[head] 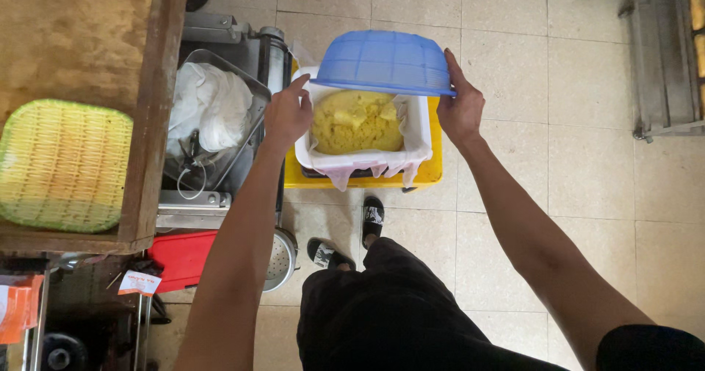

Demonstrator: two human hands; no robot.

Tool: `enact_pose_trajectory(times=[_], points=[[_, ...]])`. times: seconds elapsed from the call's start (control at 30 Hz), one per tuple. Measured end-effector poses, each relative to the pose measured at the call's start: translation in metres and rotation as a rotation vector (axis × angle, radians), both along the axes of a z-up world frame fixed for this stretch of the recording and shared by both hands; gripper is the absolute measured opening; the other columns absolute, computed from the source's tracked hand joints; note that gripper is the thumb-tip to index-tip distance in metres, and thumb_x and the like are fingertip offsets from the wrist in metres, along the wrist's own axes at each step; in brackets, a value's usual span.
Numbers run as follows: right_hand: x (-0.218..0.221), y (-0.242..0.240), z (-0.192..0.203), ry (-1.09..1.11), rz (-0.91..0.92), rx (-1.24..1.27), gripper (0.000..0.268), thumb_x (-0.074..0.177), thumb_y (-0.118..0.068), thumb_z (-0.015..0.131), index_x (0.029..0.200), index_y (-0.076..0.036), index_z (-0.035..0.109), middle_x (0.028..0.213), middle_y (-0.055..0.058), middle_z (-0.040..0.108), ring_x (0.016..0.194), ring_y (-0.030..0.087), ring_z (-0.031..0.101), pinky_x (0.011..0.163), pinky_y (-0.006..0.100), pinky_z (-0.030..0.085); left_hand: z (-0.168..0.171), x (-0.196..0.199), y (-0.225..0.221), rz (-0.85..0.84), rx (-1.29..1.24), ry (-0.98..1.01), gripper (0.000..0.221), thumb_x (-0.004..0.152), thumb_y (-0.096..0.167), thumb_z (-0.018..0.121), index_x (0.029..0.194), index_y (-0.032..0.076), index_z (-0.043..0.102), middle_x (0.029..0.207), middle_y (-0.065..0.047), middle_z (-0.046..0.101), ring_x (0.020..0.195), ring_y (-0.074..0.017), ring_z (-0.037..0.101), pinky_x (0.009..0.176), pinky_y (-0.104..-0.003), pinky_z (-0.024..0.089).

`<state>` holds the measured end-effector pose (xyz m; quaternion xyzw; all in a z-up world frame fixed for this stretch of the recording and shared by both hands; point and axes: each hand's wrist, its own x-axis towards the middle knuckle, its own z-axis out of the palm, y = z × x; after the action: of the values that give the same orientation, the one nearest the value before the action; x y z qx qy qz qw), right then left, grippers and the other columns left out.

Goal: The person retrieves a pot of cooked mung beans from a stove using a cloth, removes the lid, and transfers the beans from a cloth bag into a plastic container. They then cover the container with a lid and place it on a small yellow stool.

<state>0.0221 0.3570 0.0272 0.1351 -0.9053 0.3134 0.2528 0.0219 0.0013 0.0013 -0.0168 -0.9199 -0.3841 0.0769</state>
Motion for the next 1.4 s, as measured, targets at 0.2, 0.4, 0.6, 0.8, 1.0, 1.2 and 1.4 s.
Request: enact_pose_trajectory(times=[0.2,0.4,0.6,0.8,1.0,1.2,1.4], points=[[0.014,0.0,0.013,-0.086,-0.091,0.004,0.08,0.085,0.014,0.058,0.158,-0.016,0.048,0.096,0.021,0.072,0.077,0.034,0.072,0.073,0.042,0.059,-0.012,0.0,0.014,0.054,-0.083,0.107,0.095,0.075,-0.005,0.065,0.16,0.014,0.027,0.152,-0.025,0.044,0.131,-0.0463,0.05,0.105,-0.049,0.046],[0.014,0.021,0.01,0.007,0.029,-0.023,0.078,0.085,0.015,0.056,0.158,-0.012,0.049,0.109,0.021,0.074,0.081,0.028,0.072,0.074,0.035,0.058,-0.022,0.013,0.03,-0.013,-0.109,0.025,0.12,0.07,-0.008,0.069,0.166,0.018,0.002,0.161,-0.032,0.022,0.146,-0.0525,0.03,0.121,-0.053,0.03],[-0.004,0.019,-0.003,-0.013,0.096,-0.082,0.076,0.085,0.017,0.051,0.157,-0.007,0.049,0.119,0.02,0.075,0.079,0.023,0.072,0.073,0.03,0.056,0.012,0.018,0.057,0.143,-0.019,0.169,0.121,0.062,-0.003,0.072,0.16,0.012,0.002,0.159,-0.031,0.023,0.145,-0.0543,0.023,0.116,-0.061,0.023],[-0.051,-0.024,0.015,-0.437,0.292,-0.732,0.038,0.105,0.003,0.052,0.142,0.01,0.049,0.122,0.014,0.069,0.094,0.022,0.076,0.071,0.032,0.065,0.064,0.033,0.029,0.362,0.049,0.384,0.103,0.074,-0.002,0.07,0.163,0.01,0.018,0.156,-0.027,0.036,0.144,-0.0478,0.036,0.12,-0.053,0.033],[-0.065,-0.146,0.064,-0.646,0.566,-0.935,0.047,0.1,-0.012,0.06,0.141,0.005,0.045,0.117,0.01,0.068,0.081,0.021,0.074,0.06,0.034,0.064,0.112,0.107,-0.006,0.674,0.424,0.375,0.059,0.092,0.006,0.061,0.15,0.011,0.05,0.103,-0.009,0.072,0.069,-0.0148,0.072,0.064,-0.032,0.058],[-0.057,-0.279,0.097,-0.9,0.871,-0.941,0.048,0.103,-0.028,0.067,0.139,-0.005,0.046,0.097,0.012,0.071,0.074,0.02,0.073,0.067,0.033,0.061,0.11,0.214,-0.028,0.878,0.502,0.428,0.038,0.1,0.014,0.062,0.138,0.009,0.064,0.072,-0.002,0.065,0.058,-0.006,0.053,0.053,-0.026,0.045],[-0.05,-0.396,0.104,-1.151,0.842,-0.822,0.057,0.103,-0.036,0.067,0.146,-0.008,0.041,0.098,0.017,0.075,0.078,0.023,0.077,0.072,0.034,0.063,0.067,0.329,-0.062,0.916,0.644,0.428,0.031,0.103,0.017,0.061,0.13,0.005,0.069,0.072,0.0,0.064,0.066,-0.0041,0.057,0.058,-0.025,0.048]])
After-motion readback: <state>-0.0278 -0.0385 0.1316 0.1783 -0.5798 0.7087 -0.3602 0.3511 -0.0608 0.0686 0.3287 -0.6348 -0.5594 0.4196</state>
